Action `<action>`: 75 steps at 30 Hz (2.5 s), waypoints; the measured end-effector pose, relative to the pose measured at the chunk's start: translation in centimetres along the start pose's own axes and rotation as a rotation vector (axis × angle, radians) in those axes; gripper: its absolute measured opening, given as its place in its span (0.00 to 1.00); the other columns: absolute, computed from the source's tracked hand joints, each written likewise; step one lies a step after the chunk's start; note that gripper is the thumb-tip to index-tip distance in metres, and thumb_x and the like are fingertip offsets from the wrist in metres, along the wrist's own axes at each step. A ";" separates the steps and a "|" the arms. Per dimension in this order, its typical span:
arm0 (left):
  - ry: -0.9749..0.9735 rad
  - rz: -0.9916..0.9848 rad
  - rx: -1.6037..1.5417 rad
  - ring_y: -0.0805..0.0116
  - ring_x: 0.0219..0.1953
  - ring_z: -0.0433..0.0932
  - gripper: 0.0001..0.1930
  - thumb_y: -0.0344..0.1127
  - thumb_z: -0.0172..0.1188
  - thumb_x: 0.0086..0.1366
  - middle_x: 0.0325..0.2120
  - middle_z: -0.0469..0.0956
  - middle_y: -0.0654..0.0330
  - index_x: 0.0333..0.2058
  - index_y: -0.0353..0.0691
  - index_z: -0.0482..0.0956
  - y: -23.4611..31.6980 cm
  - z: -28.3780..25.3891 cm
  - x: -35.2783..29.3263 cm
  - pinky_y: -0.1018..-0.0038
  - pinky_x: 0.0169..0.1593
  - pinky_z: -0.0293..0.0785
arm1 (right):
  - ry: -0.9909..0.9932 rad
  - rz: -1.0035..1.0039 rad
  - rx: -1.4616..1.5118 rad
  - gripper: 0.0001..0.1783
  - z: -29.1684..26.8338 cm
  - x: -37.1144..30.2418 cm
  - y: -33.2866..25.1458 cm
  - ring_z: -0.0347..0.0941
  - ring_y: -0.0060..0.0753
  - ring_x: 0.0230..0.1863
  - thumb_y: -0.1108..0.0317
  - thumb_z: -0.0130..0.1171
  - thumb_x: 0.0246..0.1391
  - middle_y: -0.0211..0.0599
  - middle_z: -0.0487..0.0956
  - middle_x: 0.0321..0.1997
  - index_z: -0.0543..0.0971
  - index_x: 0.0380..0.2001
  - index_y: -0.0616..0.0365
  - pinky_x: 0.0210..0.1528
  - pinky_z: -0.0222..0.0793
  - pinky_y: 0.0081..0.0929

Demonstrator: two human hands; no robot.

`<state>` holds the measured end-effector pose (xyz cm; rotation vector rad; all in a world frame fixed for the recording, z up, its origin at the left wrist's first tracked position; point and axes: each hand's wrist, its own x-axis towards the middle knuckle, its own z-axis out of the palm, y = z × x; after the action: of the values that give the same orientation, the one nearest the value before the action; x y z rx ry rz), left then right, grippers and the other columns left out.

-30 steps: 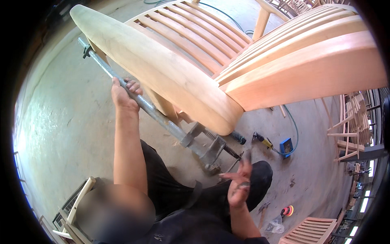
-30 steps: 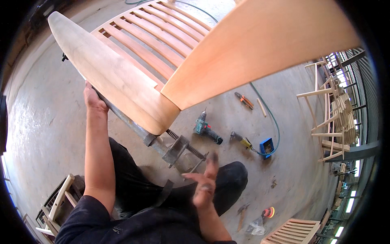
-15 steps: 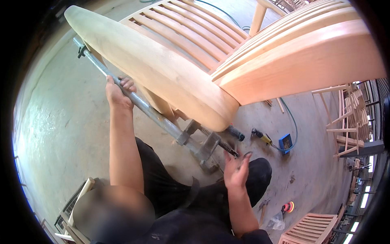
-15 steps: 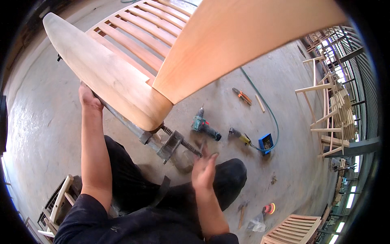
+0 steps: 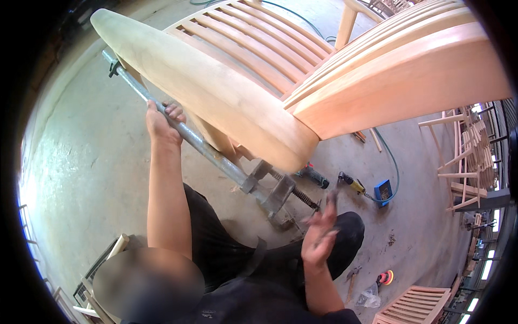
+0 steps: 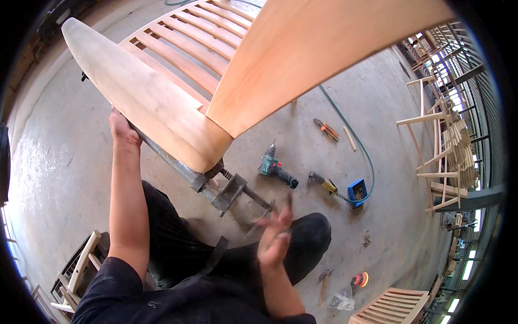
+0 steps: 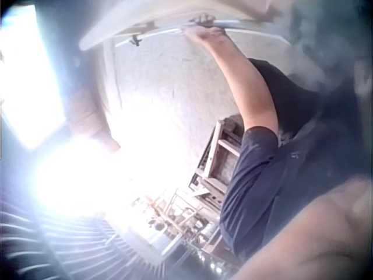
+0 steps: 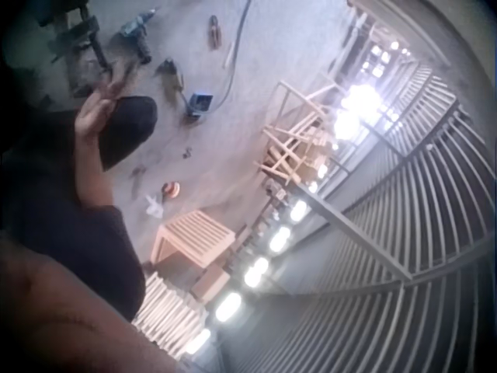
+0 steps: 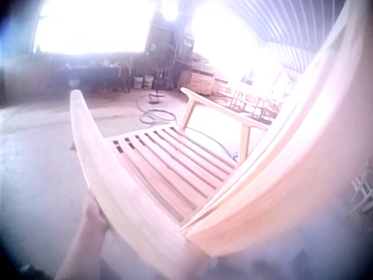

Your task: The person uses a large metal clamp to secure a wooden chair frame while sitting on the floor. They then use a cordless drill to drive screws into the chair leg to fasten it to the frame.

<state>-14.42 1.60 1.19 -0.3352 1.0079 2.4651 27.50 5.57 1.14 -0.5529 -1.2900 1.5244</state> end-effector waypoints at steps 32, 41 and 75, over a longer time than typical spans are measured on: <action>-0.014 -0.100 -0.043 0.71 0.17 0.61 0.27 0.66 0.38 0.74 0.18 0.59 0.67 0.32 0.46 0.61 0.0 -0.6 1.0 0.73 0.21 0.61 | 0.081 0.379 -0.119 0.41 -4.0 -1.8 3.3 0.54 0.42 0.75 0.37 0.32 0.72 0.43 0.61 0.75 0.64 0.68 0.63 0.71 0.56 0.44; 0.099 -0.087 -0.029 0.70 0.16 0.63 0.26 0.66 0.40 0.74 0.17 0.61 0.66 0.32 0.48 0.61 0.7 -0.9 0.9 0.72 0.21 0.61 | -0.104 -0.514 -0.995 0.28 -3.8 0.1 -2.2 0.64 0.57 0.67 0.51 0.35 0.72 0.54 0.71 0.65 0.75 0.31 0.62 0.68 0.56 0.52; 0.036 0.452 0.556 0.69 0.28 0.74 0.22 0.36 0.68 0.63 0.31 0.72 0.60 0.51 0.35 0.70 28.3 -23.3 11.1 0.68 0.32 0.79 | -0.879 -0.077 -1.126 0.42 -2.1 6.0 -7.4 0.79 0.53 0.43 0.58 0.73 0.26 0.48 0.81 0.44 0.76 0.51 0.62 0.47 0.75 0.40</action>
<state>-36.83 -29.27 -2.49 0.0397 1.8884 2.4072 29.93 11.17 8.76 -0.4877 -2.8379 0.8293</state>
